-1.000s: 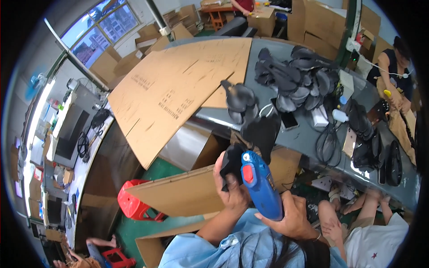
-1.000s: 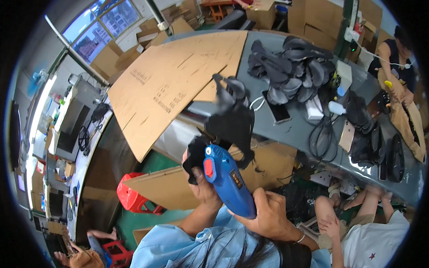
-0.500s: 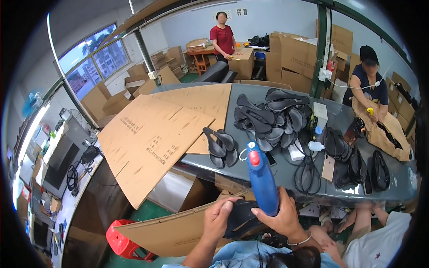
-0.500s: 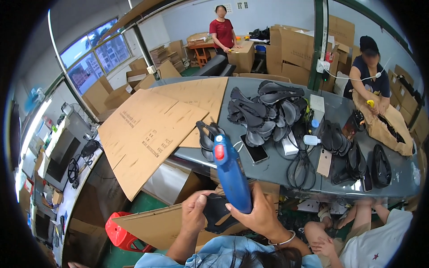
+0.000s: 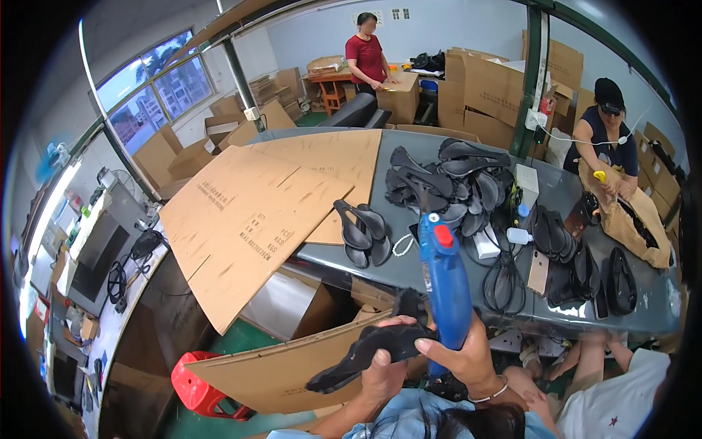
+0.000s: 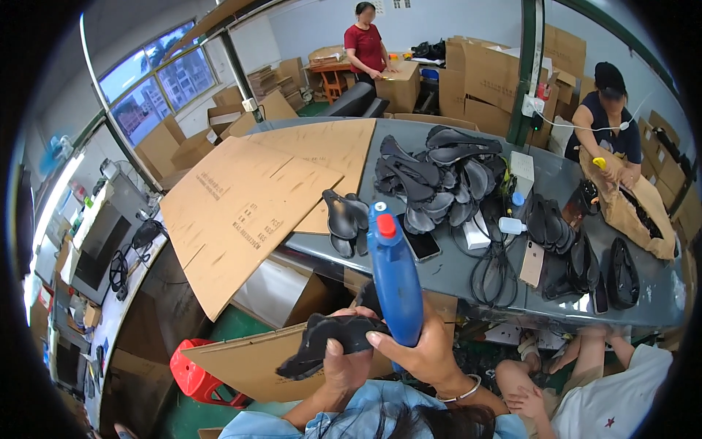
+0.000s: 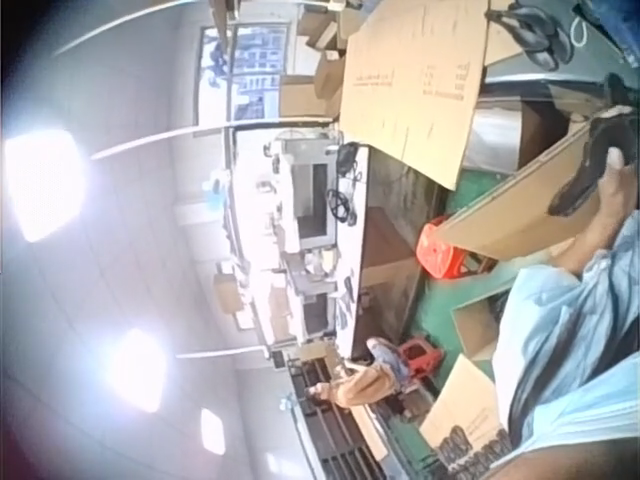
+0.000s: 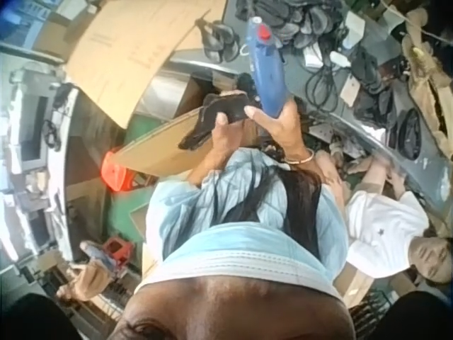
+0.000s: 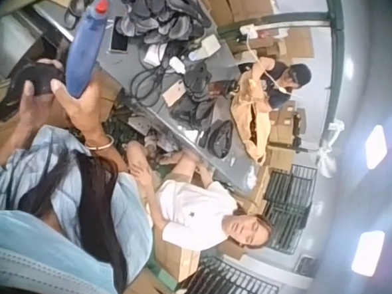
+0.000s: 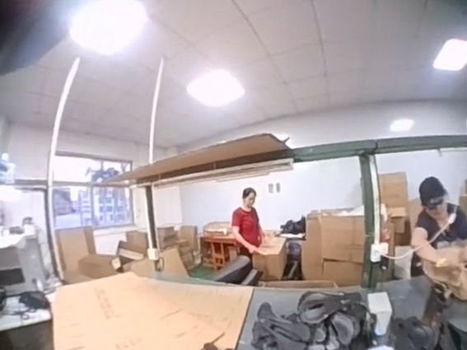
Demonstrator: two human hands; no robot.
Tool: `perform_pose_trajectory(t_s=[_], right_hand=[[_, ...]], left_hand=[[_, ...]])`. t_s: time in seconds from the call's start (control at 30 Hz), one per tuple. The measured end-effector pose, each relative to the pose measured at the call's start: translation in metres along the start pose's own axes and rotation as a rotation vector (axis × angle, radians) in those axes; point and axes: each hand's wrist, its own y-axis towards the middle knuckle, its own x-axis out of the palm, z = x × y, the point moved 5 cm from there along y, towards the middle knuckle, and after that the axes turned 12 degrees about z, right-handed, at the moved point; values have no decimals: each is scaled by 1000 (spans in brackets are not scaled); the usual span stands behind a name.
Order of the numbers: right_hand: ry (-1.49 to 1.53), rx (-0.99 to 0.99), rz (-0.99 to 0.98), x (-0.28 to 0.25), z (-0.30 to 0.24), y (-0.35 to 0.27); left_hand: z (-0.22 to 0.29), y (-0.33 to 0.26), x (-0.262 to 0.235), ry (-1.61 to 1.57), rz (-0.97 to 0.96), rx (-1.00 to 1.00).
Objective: Apply hot glue to the underside of bicycle seat frames to secure the covers/cushions.
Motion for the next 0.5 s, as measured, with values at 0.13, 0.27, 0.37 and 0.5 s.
perform_pose_trajectory(t_s=[0.13,0.27,0.37,0.5], right_hand=[[-297,-188,100,-9,15,3],[-328,-212,145,-9,15,-3],[-379,-308,157,-9,14,-4],[-176,-258,187,-11,14,-2]], left_hand=[[10,-2,-6,173,120,108],[10,-4,-9,190,198,83],[7,-2,-14,136,215,54],[6,-3,-17,115,208,21]])
